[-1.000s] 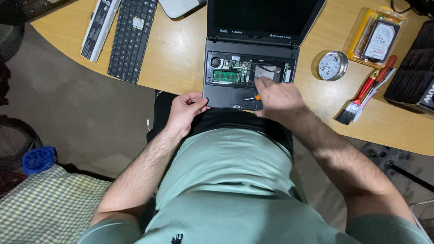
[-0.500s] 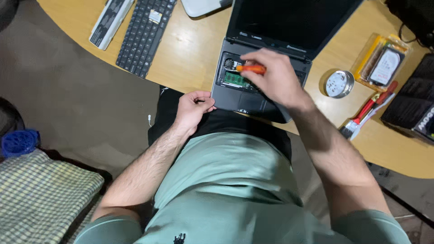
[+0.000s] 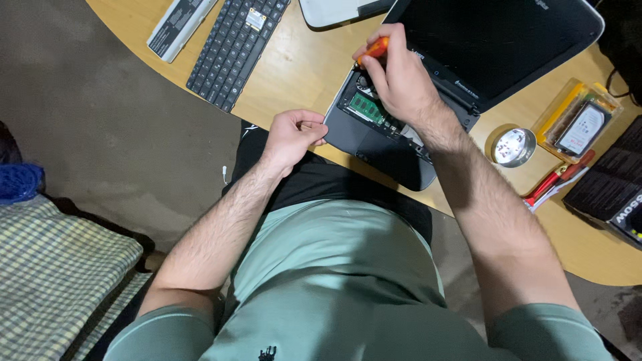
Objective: The person uses a screwdriver to remove screws from the laptop's palm rest and screen bezel. They detach the palm rest to expose the motherboard and then proceed to unscrew the screen assembly.
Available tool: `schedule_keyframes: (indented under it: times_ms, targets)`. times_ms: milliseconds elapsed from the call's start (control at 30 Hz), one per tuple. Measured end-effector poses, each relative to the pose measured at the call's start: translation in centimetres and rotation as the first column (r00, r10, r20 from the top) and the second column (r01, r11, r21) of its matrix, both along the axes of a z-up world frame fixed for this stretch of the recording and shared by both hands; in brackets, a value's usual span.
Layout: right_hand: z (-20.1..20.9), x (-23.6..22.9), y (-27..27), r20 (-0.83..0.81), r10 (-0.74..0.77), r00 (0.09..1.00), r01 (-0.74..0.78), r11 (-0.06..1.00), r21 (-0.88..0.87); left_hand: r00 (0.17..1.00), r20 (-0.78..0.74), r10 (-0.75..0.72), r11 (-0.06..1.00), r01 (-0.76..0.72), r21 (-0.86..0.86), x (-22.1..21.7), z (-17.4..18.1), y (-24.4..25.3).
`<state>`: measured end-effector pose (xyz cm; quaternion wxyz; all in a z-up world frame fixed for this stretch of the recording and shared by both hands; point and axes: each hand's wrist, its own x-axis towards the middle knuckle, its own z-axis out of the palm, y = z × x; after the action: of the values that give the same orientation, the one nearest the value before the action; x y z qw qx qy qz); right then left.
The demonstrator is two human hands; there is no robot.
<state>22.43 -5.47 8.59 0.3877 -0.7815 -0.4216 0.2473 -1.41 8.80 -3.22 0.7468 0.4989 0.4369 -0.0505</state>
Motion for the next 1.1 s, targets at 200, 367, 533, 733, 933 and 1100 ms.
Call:
schedule_keyframes:
  times_ms: [200,367,533,733,933,1100]
  targets:
    - [-0.2,0.4,0.7,-0.023,0.072,0.997,-0.074,0.993,-0.097,1.000,-0.021,-0.016,1.000,0.016,0.003,0.1,0.7,0.1]
    - [0.2,0.7,1.3,-0.011,0.077,0.997,-0.078,0.990,-0.121,0.998,-0.044,-0.036,0.999,0.037,0.024,-0.1,0.1,0.0]
    - [0.7,0.9,1.5,-0.001,0.094,0.996,-0.093,0.983,-0.159,0.997,-0.066,-0.052,0.998,0.054,0.035,0.2,1.4,0.3]
    - [-0.3,1.3,1.4,0.081,0.127,0.989,-0.114,0.982,-0.150,0.997,-0.053,-0.048,0.999,0.049,0.017,-0.1,0.9,0.3]
    - [4.2,-0.5,4.0,-0.229,0.095,0.969,-0.197,0.855,-0.479,0.995,-0.060,-0.075,0.996,0.078,0.039,0.1,2.4,0.4]
    - [-1.8,-0.2,1.5,0.266,0.287,0.920,-0.284,0.957,-0.052,0.998,-0.054,-0.035,0.999,0.036,0.028,0.0,1.9,0.3]
